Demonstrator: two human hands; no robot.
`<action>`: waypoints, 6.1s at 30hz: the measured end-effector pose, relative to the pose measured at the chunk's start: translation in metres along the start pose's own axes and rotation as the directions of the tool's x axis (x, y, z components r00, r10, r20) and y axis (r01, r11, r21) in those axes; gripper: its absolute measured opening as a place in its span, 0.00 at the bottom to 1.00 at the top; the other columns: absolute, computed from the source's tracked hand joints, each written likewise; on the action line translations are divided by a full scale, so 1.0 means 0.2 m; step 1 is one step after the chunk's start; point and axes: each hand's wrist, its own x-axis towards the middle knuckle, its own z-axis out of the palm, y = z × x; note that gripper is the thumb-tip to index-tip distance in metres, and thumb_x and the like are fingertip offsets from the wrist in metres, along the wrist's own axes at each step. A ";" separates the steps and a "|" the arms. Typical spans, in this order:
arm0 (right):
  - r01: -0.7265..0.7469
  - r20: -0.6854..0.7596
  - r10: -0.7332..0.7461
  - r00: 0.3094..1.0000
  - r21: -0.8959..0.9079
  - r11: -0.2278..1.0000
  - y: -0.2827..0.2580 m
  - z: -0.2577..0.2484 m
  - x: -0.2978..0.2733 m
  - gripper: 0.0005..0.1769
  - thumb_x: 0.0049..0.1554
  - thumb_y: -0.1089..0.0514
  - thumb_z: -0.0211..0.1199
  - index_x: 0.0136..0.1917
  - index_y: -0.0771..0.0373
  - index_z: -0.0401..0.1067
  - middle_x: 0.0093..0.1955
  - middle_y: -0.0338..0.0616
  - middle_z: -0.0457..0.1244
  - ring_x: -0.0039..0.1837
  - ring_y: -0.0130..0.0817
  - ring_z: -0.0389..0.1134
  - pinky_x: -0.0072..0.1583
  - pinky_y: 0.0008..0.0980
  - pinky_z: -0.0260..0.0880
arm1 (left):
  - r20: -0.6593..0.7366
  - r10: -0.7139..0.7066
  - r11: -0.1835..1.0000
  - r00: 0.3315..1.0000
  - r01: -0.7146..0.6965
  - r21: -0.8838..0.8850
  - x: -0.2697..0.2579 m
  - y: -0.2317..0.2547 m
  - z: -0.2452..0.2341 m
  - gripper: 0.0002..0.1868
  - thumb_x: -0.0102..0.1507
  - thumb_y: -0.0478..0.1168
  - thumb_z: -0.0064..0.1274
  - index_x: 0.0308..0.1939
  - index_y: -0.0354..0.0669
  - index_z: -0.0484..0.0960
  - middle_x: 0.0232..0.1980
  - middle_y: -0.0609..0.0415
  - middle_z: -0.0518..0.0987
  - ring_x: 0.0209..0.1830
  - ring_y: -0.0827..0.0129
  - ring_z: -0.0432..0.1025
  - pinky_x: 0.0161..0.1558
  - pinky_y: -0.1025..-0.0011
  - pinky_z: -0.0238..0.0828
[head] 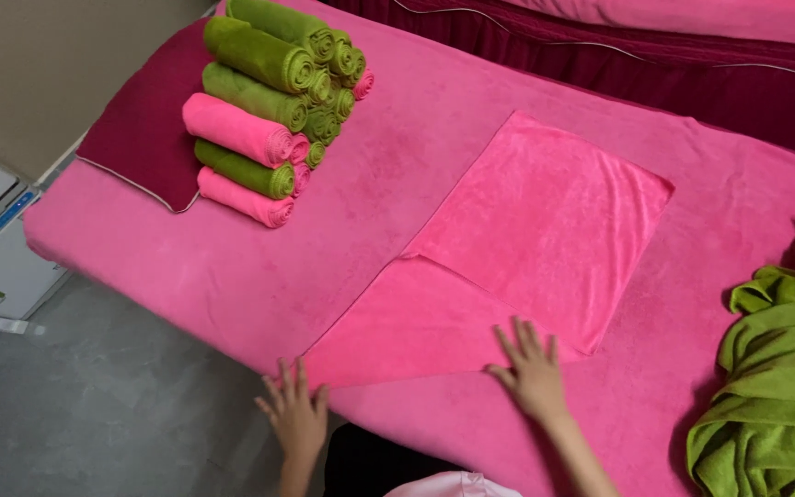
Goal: Folding and rolling a pink towel into a decorative cylinder on a massage table.
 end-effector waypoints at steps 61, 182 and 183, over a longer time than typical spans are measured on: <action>-0.599 -0.023 0.789 0.614 0.638 0.485 1.31 0.19 2.64 0.14 0.54 0.45 0.66 0.32 0.50 0.67 0.29 0.34 0.63 0.36 0.32 0.63 0.43 0.40 0.65 | 0.562 0.057 0.217 0.825 0.540 -0.813 0.83 1.02 0.31 0.11 0.68 0.49 0.54 0.42 0.47 0.75 0.27 0.57 0.79 0.26 0.74 0.73 0.33 0.69 0.81; -0.639 0.147 0.625 0.767 0.076 0.766 1.32 -0.07 1.94 0.19 0.58 0.44 0.54 0.53 0.46 0.83 0.57 0.44 0.72 0.60 0.52 0.71 0.58 0.59 0.66 | -0.055 0.562 0.764 0.825 -0.543 -0.348 0.92 1.86 0.32 0.09 0.71 0.41 0.53 0.36 0.46 0.78 0.36 0.55 0.73 0.37 0.62 0.68 0.35 0.66 0.71; -0.638 0.145 0.625 0.767 0.077 0.766 1.36 -0.08 1.93 0.19 0.58 0.44 0.54 0.53 0.46 0.83 0.57 0.44 0.72 0.60 0.52 0.71 0.58 0.59 0.66 | -0.058 0.562 0.764 0.825 -0.544 -0.347 0.93 1.86 0.28 0.09 0.71 0.41 0.53 0.36 0.46 0.78 0.36 0.55 0.73 0.37 0.62 0.68 0.35 0.66 0.71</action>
